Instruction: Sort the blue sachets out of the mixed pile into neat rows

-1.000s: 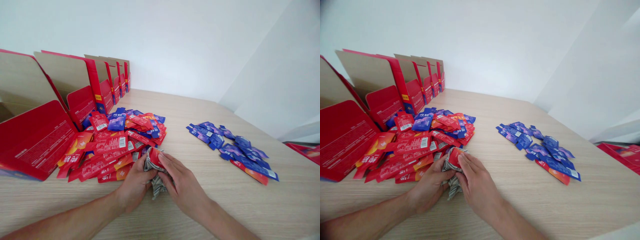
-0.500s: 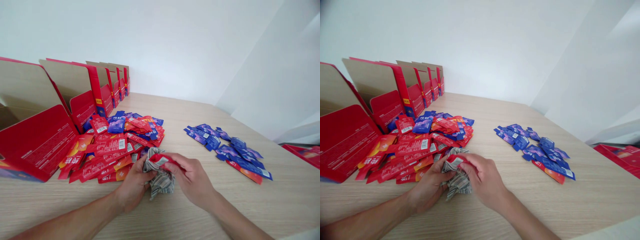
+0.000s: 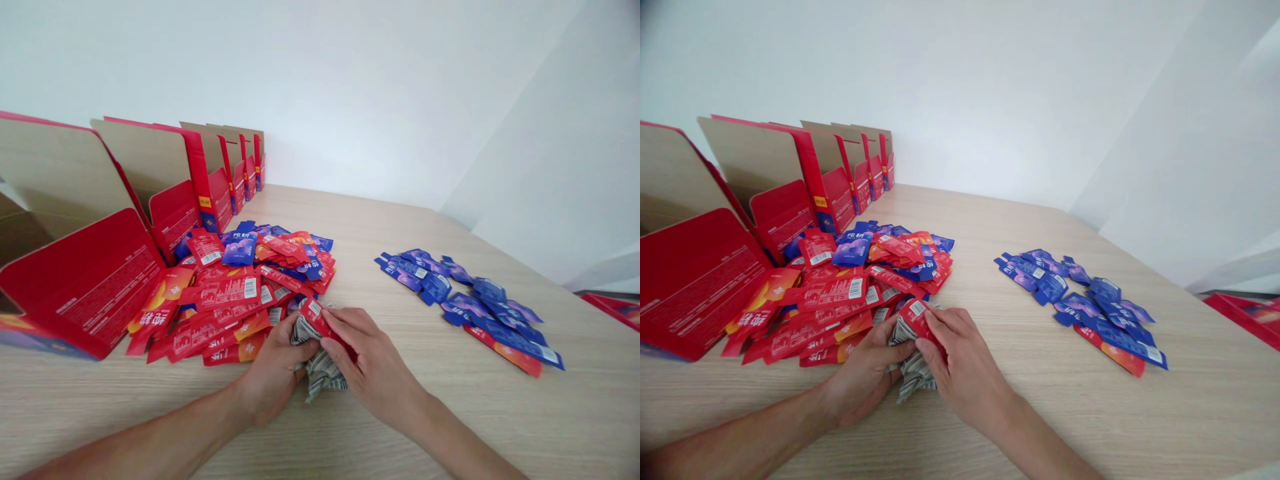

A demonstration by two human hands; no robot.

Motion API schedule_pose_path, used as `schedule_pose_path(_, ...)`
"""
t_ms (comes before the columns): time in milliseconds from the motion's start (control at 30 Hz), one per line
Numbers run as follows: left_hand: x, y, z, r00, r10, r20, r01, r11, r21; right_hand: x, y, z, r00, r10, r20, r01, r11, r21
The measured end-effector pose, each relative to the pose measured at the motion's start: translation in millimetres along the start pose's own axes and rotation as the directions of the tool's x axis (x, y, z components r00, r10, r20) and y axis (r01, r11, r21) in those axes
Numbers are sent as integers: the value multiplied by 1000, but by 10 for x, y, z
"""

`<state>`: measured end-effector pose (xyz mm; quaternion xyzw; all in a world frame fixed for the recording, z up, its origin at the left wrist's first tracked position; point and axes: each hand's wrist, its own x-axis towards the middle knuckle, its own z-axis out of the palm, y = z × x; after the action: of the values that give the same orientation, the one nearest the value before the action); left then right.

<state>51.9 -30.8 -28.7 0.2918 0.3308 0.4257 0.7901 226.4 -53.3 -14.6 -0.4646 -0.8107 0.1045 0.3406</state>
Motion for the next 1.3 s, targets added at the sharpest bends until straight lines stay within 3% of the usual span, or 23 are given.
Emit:
schedule_pose_path(133,-22,2,28,1000,13,-11,-13,1000,18,-44,-123,-230,987,-27,161,31,999,-24)
schedule_pose_path(233,-15,-1,28,1000,22,-9,-22,1000,11,35,-187,-472,968,22,251,-24,1000,4)
schedule_pose_path(367,-5,7,34,1000,20,-6,-20,1000,19,419,-225,-569,991,58,124,-62,998,31)
schedule_pose_path(467,-11,16,48,1000,23,-1,-23,999,23,898,-218,-315,998,-18,66,18,1000,-2)
schedule_pose_path(600,-28,17,41,1000,9,15,-9,1000,5,1508,-239,243,962,-181,203,201,976,-85)
schedule_pose_path(733,-38,2,-3,997,5,72,-4,1000,-8,1746,-289,657,912,-259,317,324,930,-172)
schedule_pose_path(867,-39,-7,-26,996,4,93,-3,1000,-9,1645,-280,719,860,-274,431,371,915,-160)
schedule_pose_path(933,-37,-1,-24,995,2,96,-1,1000,-3,1533,-243,635,885,-285,367,359,921,-150)
schedule_pose_path(1067,-36,15,-18,998,-7,59,6,1000,23,1202,-18,355,965,-233,124,249,959,-138)
schedule_pose_path(1200,-46,14,-7,999,-27,43,24,998,56,701,585,-85,995,-85,-49,70,966,-251)
schedule_pose_path(1300,-45,8,12,999,-24,33,22,997,75,273,1257,-649,983,92,-160,-154,886,-437)
